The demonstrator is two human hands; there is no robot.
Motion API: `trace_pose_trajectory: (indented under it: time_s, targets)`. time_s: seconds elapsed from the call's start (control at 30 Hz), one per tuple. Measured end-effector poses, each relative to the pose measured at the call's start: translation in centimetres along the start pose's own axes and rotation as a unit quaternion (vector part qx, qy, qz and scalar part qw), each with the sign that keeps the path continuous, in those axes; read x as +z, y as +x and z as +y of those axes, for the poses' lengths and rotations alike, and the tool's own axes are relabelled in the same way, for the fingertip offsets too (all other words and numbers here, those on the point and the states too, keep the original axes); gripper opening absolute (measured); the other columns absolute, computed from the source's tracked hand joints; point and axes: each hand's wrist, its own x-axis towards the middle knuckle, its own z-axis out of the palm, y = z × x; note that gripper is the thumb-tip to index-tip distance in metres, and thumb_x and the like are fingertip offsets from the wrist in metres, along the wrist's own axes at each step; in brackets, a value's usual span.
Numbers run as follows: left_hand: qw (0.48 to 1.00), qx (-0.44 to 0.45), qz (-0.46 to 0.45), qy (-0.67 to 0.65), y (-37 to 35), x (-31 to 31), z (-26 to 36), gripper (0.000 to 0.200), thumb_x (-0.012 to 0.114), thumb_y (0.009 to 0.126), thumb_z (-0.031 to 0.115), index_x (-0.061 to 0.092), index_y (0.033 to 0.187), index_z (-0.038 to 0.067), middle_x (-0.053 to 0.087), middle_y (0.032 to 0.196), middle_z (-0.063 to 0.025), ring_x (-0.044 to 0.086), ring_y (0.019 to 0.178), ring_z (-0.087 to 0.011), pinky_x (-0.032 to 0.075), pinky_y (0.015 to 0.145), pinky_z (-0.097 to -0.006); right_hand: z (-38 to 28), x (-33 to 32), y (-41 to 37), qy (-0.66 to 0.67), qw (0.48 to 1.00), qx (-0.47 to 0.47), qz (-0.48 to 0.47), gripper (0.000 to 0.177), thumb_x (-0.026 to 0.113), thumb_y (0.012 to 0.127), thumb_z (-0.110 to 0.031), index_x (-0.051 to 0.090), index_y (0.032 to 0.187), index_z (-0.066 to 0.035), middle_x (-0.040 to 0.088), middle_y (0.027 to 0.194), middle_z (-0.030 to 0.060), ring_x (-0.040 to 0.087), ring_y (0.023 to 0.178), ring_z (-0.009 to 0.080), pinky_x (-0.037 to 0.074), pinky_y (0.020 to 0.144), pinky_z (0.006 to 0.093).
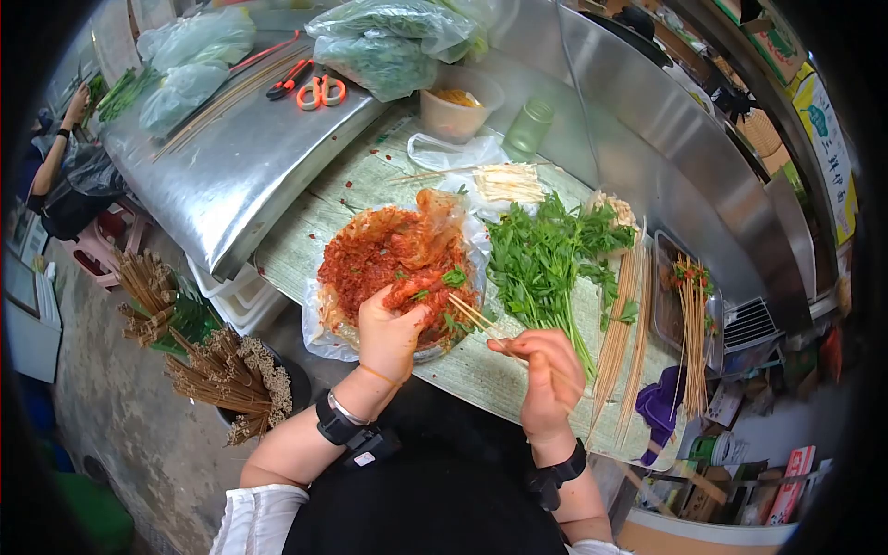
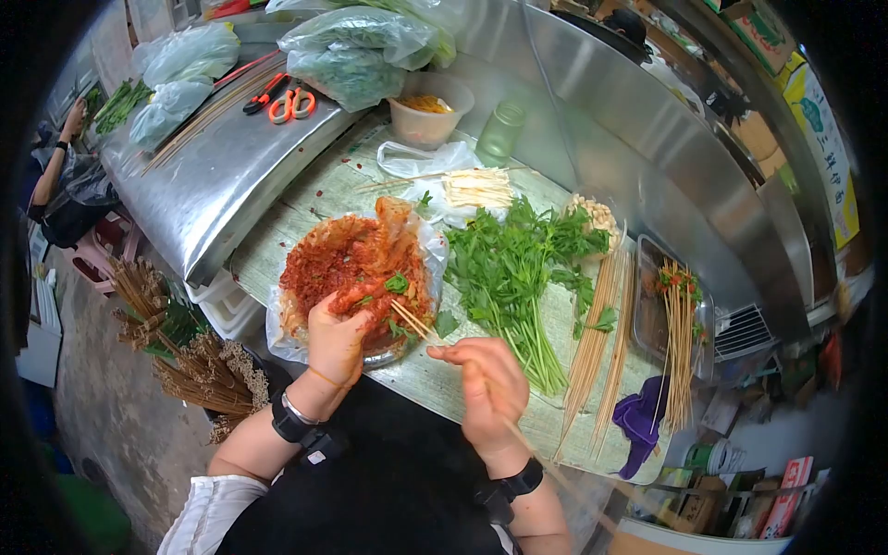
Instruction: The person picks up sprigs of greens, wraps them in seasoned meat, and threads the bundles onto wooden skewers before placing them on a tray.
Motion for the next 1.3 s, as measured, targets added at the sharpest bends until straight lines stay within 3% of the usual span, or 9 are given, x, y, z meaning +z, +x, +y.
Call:
trace_pose_trajectory:
  time_s: [0.07, 0.2, 0.57, 1.03, 1.13, 1.2, 1.23, 1.3]
  targets:
    - [0.999, 0.037, 0.012, 0.018, 0.2, -0.2, -0.4, 0.032, 0.051, 0.075, -0.013, 0.058, 0.105, -0.006, 0.063, 0.101, -0.0098, 0.060, 0.091, -0.0156, 0.048, 0.082, -0.0275, -1.4, 0.3, 0.6, -0.174, 0.970, -0.148, -0.085, 0.013, 0.052, 0.086, -0.008, 0.058, 0.089, 0.004, 0.059, 0.089, 0.0145, 0.061, 0.075, 0.0245, 0.050, 0.067, 0.0306]
    - [0.998, 0.069, 0.007, -0.005, 0.5, -0.4, -0.7, 0.032, 0.052, 0.074, -0.012, 0.059, 0.105, -0.006, 0.063, 0.101, -0.0097, 0.060, 0.091, -0.0154, 0.047, 0.082, -0.0272, -2.1, 1.4, 1.3, -0.208, 0.945, -0.225, -0.118, 0.017, 0.059, 0.076, 0.004, 0.059, 0.093, 0.002, 0.059, 0.087, 0.0144, 0.061, 0.072, 0.0258, 0.050, 0.060, 0.0294]
    - [0.984, 0.128, 0.004, 0.122, 1.1, -0.9, -0.2, 0.029, 0.054, 0.072, -0.012, 0.062, 0.099, -0.005, 0.064, 0.097, -0.0076, 0.059, 0.088, -0.0125, 0.047, 0.080, -0.0252, -2.0, 2.6, 1.9, -0.248, 0.922, -0.270, -0.129, 0.022, 0.063, 0.070, 0.004, 0.058, 0.091, 0.002, 0.058, 0.085, 0.0135, 0.060, 0.069, 0.0257, 0.050, 0.057, 0.0309]
    - [0.981, 0.140, 0.004, 0.135, 1.7, -1.1, 0.3, 0.029, 0.054, 0.072, -0.012, 0.062, 0.099, -0.004, 0.065, 0.095, -0.0059, 0.059, 0.086, -0.0116, 0.047, 0.079, -0.0247, -0.8, 3.3, 2.2, -0.249, 0.921, -0.268, -0.137, 0.026, 0.063, 0.070, 0.002, 0.058, 0.095, 0.000, 0.057, 0.088, 0.0129, 0.059, 0.069, 0.0257, 0.049, 0.058, 0.0314]
    - [0.971, 0.175, 0.003, 0.162, 1.7, -1.2, 0.7, 0.029, 0.054, 0.072, -0.011, 0.062, 0.099, -0.004, 0.065, 0.094, -0.0055, 0.059, 0.085, -0.0112, 0.047, 0.078, -0.0247, -1.0, 3.5, 2.1, -0.222, 0.926, -0.270, -0.141, 0.038, 0.064, 0.069, 0.003, 0.054, 0.106, 0.000, 0.057, 0.091, 0.0137, 0.059, 0.072, 0.0264, 0.049, 0.060, 0.0321]
    - [0.966, 0.194, 0.000, 0.174, 1.8, -1.2, 0.9, 0.029, 0.054, 0.072, -0.011, 0.062, 0.098, -0.003, 0.065, 0.093, -0.0052, 0.059, 0.084, -0.0109, 0.047, 0.078, -0.0246, -0.5, 3.7, 2.0, -0.225, 0.924, -0.277, -0.140, 0.046, 0.060, 0.077, 0.001, 0.040, 0.119, 0.003, 0.058, 0.090, 0.0170, 0.058, 0.074, 0.0300, 0.047, 0.060, 0.0359]
    - [0.965, 0.192, 0.001, 0.176, 1.8, -1.2, 1.0, 0.028, 0.055, 0.071, -0.011, 0.062, 0.098, -0.003, 0.065, 0.093, -0.0050, 0.059, 0.083, -0.0105, 0.047, 0.077, -0.0245, -0.3, 3.8, 2.1, -0.224, 0.924, -0.278, -0.140, 0.046, 0.060, 0.077, 0.001, 0.040, 0.119, 0.003, 0.058, 0.090, 0.0170, 0.058, 0.074, 0.0300, 0.047, 0.060, 0.0359]
    - [0.966, 0.188, 0.001, 0.179, 1.5, -1.1, 1.0, 0.028, 0.055, 0.071, -0.010, 0.062, 0.097, -0.003, 0.065, 0.092, -0.0048, 0.059, 0.083, -0.0102, 0.047, 0.077, -0.0244, 0.1, 4.2, 2.1, -0.225, 0.928, -0.269, -0.122, 0.059, 0.066, 0.068, 0.004, 0.041, 0.122, 0.002, 0.057, 0.098, 0.0156, 0.058, 0.078, 0.0294, 0.049, 0.063, 0.0340]
